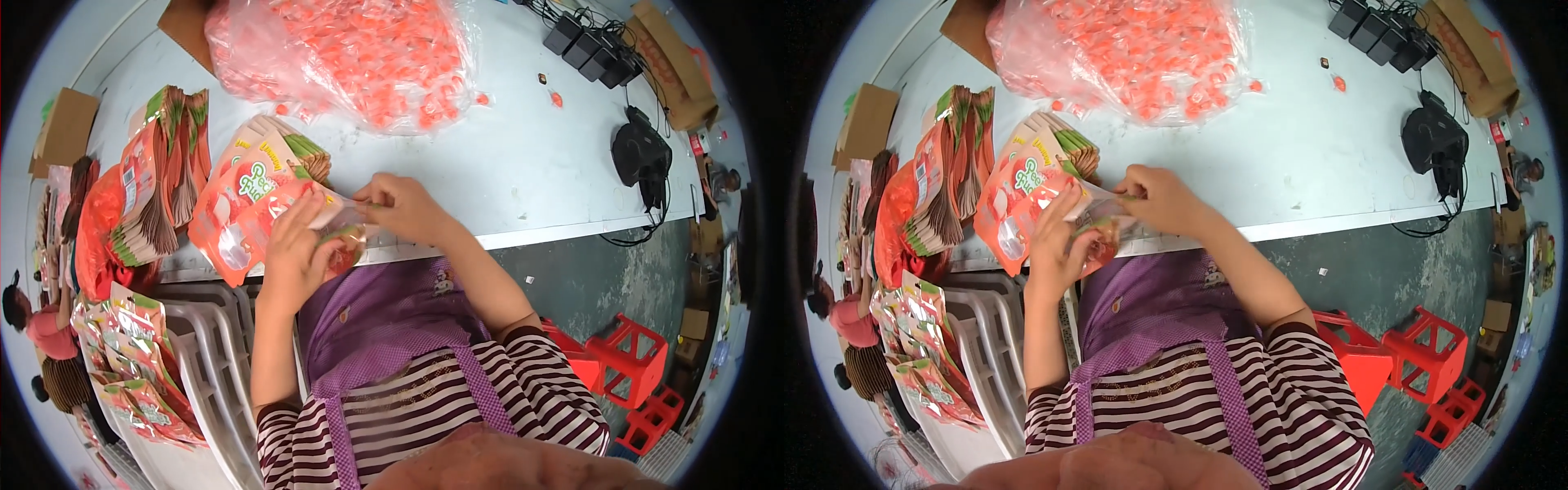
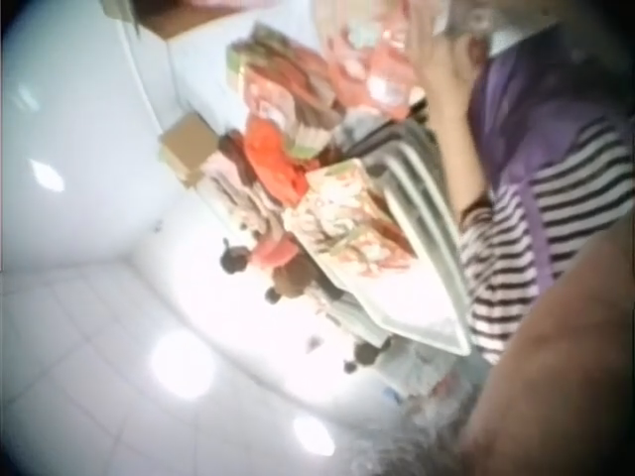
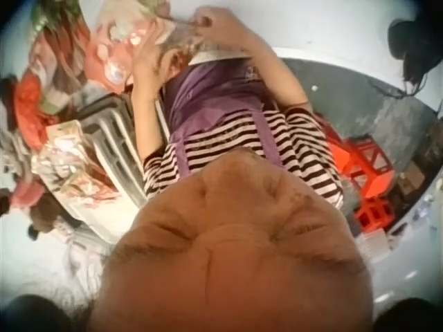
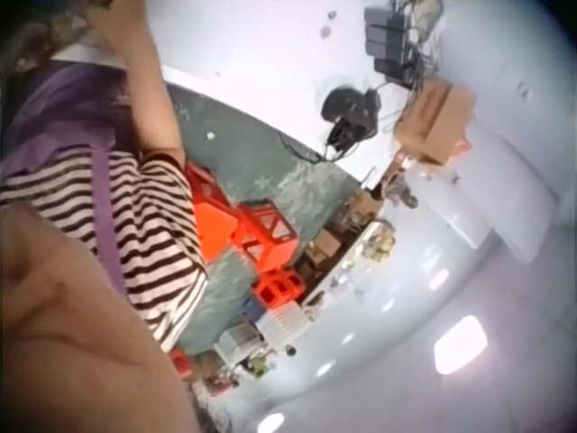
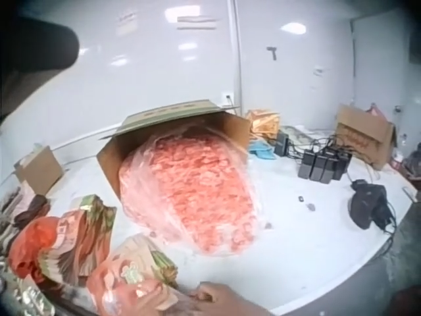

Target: Manually placing small pieces of candy into individual plastic bags and sealing them.

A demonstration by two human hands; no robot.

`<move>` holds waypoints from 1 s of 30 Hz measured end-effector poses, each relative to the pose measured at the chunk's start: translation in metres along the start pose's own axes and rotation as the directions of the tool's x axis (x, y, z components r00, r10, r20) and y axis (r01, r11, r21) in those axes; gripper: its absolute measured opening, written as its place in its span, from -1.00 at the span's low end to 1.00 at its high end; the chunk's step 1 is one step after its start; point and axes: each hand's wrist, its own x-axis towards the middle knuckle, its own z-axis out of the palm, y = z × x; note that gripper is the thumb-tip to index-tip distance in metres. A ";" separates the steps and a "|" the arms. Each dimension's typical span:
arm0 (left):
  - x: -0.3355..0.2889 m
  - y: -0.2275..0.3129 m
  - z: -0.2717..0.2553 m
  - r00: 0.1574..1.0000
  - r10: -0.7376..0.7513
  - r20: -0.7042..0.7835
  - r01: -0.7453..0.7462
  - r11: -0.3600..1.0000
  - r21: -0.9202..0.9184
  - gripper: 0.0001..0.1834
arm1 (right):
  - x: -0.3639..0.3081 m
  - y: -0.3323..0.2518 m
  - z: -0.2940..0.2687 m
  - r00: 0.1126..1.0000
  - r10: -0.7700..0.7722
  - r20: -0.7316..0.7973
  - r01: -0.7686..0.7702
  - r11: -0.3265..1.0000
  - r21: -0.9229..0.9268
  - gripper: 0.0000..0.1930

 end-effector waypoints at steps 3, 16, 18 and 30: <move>0.000 -0.019 0.026 0.959 -0.282 -0.028 0.275 0.950 -0.149 -0.82 | 0.014 0.021 -0.036 0.926 -0.245 -0.287 0.164 0.946 -0.278 -0.74; -0.012 -0.045 0.052 0.925 -0.305 -0.226 0.255 0.941 -0.224 -0.76 | 0.017 0.048 -0.127 0.945 -0.295 -0.140 0.084 0.634 -0.769 -0.87; -0.008 -0.041 0.051 0.926 -0.304 -0.225 0.257 0.942 -0.217 -0.77 | -0.003 0.053 -0.140 0.963 -0.235 -0.135 0.059 0.670 -0.740 -0.88; -0.013 -0.044 0.052 0.905 -0.390 -0.170 0.342 0.905 -0.253 -0.78 | -0.074 0.061 -0.137 0.783 -0.186 -0.594 -0.141 0.876 -0.461 -0.82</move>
